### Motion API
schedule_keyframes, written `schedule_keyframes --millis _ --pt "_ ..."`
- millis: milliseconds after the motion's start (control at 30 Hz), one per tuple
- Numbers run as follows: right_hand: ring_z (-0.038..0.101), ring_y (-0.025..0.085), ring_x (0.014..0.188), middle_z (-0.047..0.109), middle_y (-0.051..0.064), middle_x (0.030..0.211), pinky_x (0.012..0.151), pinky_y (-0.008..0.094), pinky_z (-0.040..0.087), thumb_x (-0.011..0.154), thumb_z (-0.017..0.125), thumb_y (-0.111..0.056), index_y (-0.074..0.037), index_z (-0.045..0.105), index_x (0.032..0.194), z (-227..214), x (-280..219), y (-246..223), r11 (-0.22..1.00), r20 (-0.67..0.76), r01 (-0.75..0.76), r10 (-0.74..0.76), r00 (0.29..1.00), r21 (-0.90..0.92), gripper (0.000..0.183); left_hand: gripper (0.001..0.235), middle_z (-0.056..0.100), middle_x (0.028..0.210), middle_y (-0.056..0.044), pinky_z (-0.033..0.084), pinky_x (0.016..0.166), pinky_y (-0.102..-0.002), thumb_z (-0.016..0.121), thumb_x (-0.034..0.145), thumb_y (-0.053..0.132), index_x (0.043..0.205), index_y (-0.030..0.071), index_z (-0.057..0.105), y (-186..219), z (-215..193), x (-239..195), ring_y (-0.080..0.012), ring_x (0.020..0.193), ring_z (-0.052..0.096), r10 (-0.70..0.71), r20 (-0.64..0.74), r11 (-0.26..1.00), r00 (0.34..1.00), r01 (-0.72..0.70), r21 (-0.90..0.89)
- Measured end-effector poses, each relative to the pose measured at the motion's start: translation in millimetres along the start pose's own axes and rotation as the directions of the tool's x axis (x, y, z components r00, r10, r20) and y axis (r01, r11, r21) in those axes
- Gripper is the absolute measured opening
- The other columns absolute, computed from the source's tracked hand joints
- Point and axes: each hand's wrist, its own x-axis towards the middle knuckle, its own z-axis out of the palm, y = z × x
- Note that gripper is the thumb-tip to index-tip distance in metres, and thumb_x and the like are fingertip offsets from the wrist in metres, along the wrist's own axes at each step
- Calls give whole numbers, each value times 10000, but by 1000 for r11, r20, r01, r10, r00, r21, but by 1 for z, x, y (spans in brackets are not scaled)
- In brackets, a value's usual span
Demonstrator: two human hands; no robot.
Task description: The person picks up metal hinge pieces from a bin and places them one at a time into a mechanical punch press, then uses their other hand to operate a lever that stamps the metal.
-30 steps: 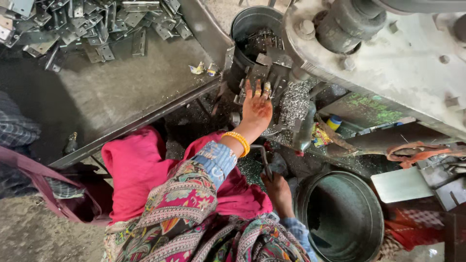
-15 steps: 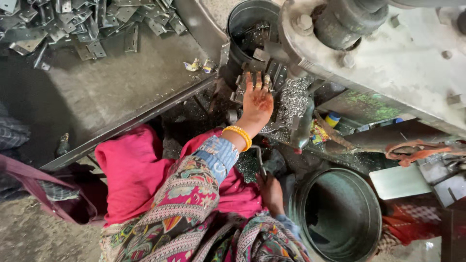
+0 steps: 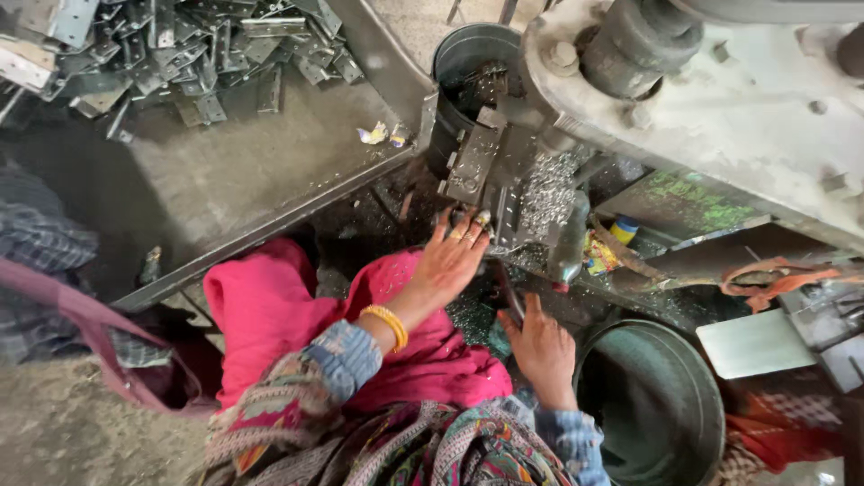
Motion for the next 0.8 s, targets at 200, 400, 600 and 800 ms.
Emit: schedule_keyframes --millis 200,400,600,800 --pt "714 452 893 739 245 915 770 564 544 920 612 -567 -118 556 1344 2 7 -3 997 42 -61 63 997 -36 619 363 670 1300 -144 353 1130 -521 533 978 220 1328 173 617 4 -6 68 -249 1181 617 9 -115 973 993 -36 -230" --pt "711 440 941 745 238 968 793 566 540 911 636 -496 -144 547 1367 6 6 0 996 8 -58 57 998 66 583 276 576 1392 -205 345 1138 -503 492 1042 175 1255 41 605 48 3 120 -301 1338 525 -117 463 986 879 47 160" --pt "695 438 997 750 221 997 830 550 530 893 651 -468 -128 553 1350 4 6 -1 986 120 -107 91 989 132 578 532 424 1573 -197 219 1187 -588 511 935 241 1399 -19 517 23 4 53 -330 1450 359 -201 322 976 925 218 -19" --pt "697 444 1000 744 226 1013 844 550 528 908 645 -494 -91 552 1337 24 13 16 988 81 -29 17 997 153 596 483 408 1599 -119 143 1225 -629 501 963 309 1334 18 606 7 -10 72 -335 1514 296 -178 505 973 845 228 -38"
